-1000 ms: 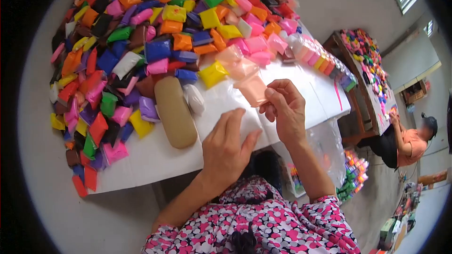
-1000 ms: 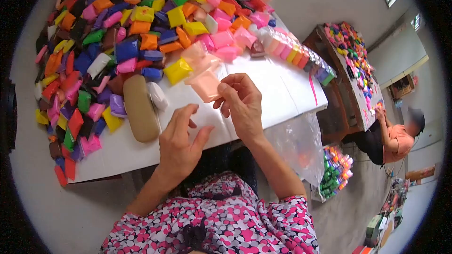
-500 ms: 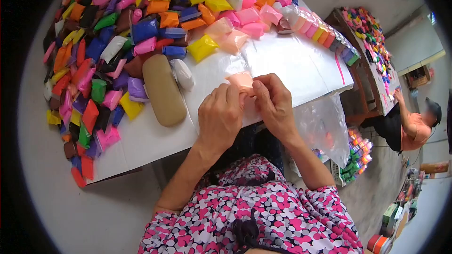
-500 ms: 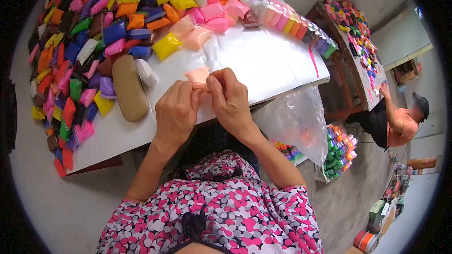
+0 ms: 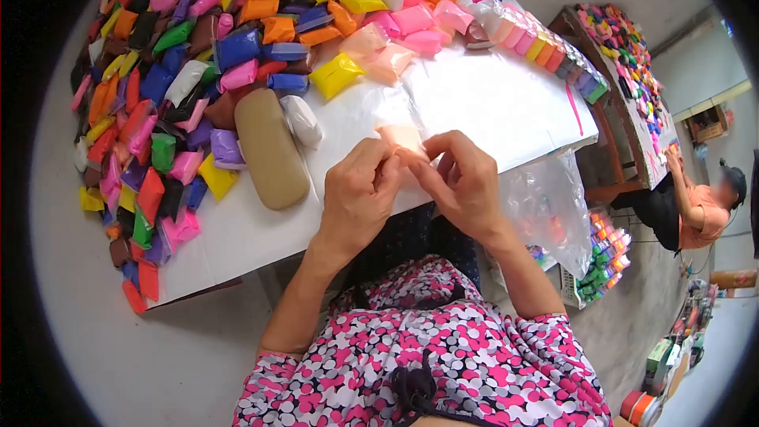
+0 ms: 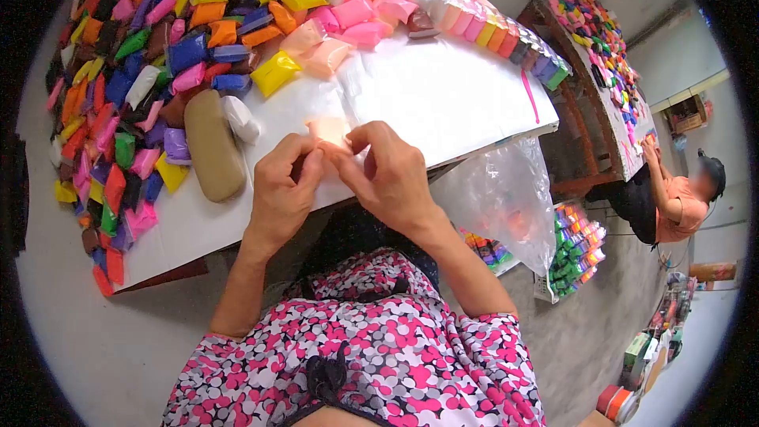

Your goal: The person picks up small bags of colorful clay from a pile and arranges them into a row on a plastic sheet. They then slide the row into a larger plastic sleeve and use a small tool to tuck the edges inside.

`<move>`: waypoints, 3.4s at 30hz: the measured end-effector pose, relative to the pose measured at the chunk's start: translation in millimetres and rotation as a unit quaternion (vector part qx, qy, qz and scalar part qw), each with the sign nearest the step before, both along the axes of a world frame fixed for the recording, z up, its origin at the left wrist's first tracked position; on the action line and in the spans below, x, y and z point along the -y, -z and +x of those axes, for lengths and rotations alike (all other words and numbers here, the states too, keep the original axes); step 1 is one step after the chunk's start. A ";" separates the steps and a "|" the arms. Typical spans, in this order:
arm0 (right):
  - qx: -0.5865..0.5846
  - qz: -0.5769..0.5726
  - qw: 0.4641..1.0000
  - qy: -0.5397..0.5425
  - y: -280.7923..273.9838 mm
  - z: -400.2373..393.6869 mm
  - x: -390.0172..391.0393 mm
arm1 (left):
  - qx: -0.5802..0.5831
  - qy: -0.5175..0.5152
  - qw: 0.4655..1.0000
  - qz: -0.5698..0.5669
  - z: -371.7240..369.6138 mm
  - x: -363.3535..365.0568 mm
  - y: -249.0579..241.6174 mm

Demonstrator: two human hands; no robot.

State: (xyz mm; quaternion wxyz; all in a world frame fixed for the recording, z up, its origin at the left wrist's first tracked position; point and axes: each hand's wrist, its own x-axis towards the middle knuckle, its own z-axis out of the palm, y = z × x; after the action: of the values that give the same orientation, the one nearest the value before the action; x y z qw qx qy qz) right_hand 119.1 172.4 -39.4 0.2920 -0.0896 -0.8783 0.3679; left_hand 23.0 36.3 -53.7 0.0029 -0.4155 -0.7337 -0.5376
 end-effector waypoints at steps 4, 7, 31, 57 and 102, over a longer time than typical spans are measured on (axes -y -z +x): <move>-0.018 0.036 0.999 -0.031 1.2 3.6 -8.2 | 0.076 0.027 0.997 -0.009 -0.7 5.9 -8.9; -0.038 0.050 0.997 -0.040 0.6 3.7 -7.7 | 0.065 0.037 0.997 0.006 -3.0 5.9 -5.2; -0.120 0.302 0.946 0.019 18.2 4.5 -9.0 | -0.151 0.033 0.988 0.011 6.9 5.7 -3.6; -0.174 0.392 0.903 0.031 27.6 12.6 -7.7 | -0.304 0.007 0.953 -0.002 10.7 17.0 10.9; -0.005 0.374 0.915 -0.152 2.9 0.8 -37.0 | -0.219 0.031 0.969 -0.105 0.4 6.8 -7.2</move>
State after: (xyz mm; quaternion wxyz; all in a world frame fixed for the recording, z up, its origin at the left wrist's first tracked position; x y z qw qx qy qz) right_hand 119.9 209.3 -42.3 0.2496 0.1625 -0.9532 0.0528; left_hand 23.4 29.5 -46.4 0.1035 -0.5436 -0.7545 -0.3529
